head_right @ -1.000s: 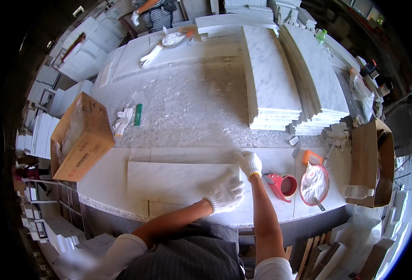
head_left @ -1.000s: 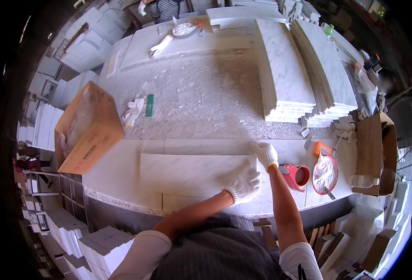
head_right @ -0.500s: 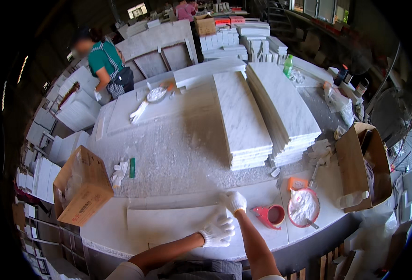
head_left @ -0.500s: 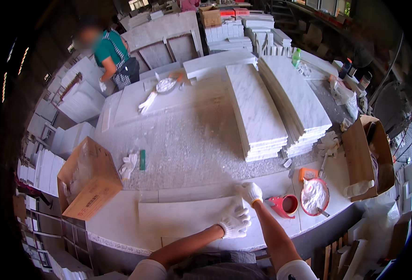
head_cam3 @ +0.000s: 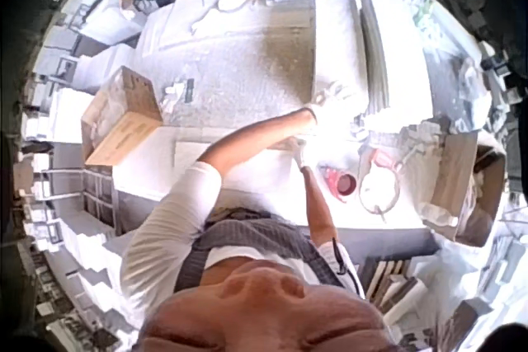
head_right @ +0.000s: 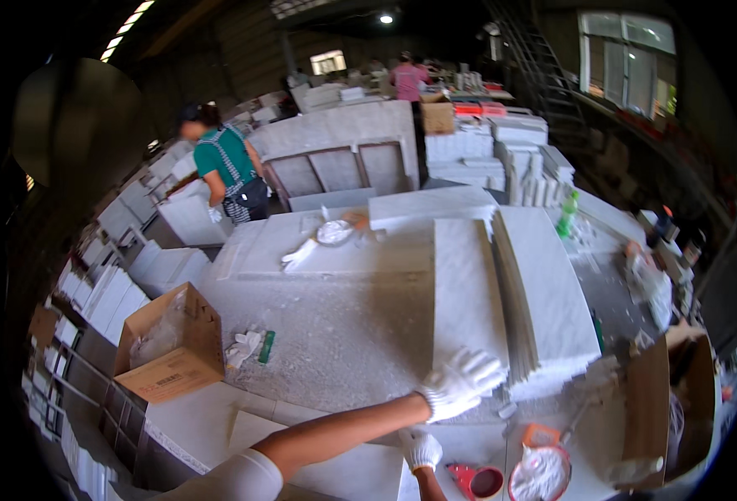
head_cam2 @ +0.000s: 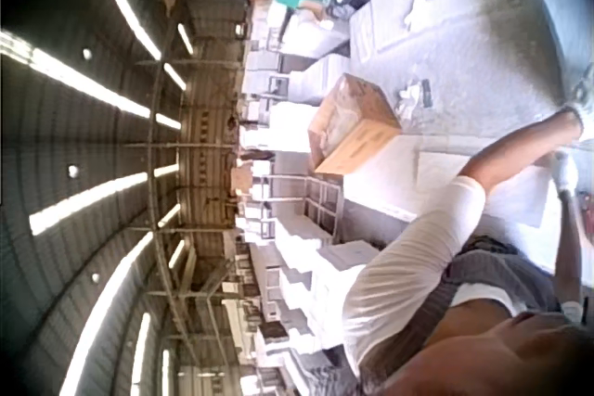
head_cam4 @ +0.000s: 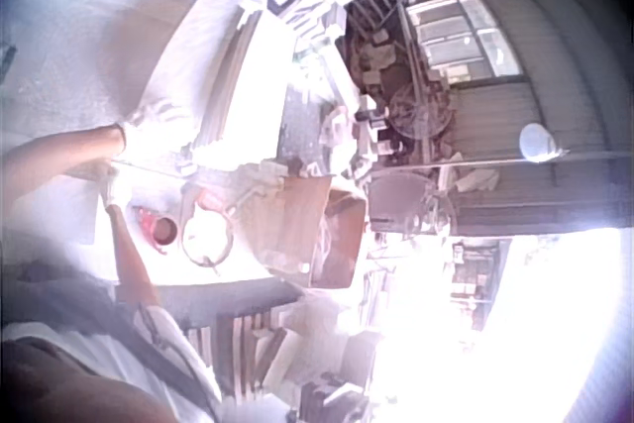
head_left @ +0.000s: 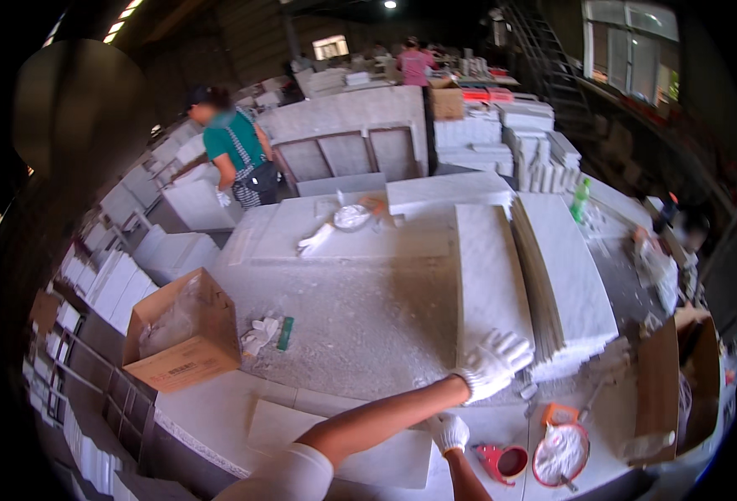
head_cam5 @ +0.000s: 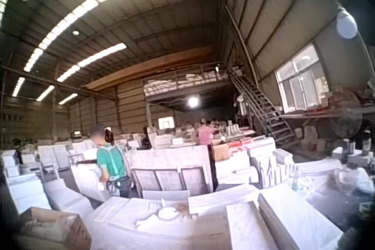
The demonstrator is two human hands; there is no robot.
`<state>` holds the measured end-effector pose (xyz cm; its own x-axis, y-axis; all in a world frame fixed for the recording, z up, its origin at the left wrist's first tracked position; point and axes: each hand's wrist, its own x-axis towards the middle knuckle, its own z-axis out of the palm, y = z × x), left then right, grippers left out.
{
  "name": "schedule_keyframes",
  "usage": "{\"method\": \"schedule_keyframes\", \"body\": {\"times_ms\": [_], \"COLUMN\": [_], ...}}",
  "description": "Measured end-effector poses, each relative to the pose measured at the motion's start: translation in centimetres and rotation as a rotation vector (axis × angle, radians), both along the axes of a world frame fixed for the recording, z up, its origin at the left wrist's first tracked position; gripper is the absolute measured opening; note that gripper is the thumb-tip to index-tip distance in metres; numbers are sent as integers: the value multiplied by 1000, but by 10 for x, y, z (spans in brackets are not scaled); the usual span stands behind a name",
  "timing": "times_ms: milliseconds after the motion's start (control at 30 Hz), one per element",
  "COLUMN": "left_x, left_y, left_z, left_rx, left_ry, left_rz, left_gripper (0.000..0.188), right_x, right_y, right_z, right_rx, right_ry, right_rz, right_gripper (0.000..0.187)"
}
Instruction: The person wraps rectangular white tiles in clear plastic film at a workbench. They smooth the film over each tile, then place the wrapped tile onto a growing stack. A coworker is visible in the background handling similar tiles.
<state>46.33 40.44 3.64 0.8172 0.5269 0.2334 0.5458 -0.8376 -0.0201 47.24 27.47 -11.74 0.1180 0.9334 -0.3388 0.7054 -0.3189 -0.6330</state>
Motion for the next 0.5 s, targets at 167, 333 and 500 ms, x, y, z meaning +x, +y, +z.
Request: {"method": "schedule_keyframes", "body": {"times_ms": [167,333,500], "left_x": [37,63,58], "left_y": [37,58,53], "left_z": [-6,-2,-7], "left_rx": [113,39,80], "left_ry": [68,165,188], "left_rz": [67,40,16], "left_gripper": [40,17,12], "right_x": [-3,-3,-2], "right_y": [-3,-4,3], "right_z": [-3,1,57], "right_rx": [21,103,-28], "right_ry": [10,27,37], "right_rz": [-21,-47,64], "right_gripper": [47,43,40]}}
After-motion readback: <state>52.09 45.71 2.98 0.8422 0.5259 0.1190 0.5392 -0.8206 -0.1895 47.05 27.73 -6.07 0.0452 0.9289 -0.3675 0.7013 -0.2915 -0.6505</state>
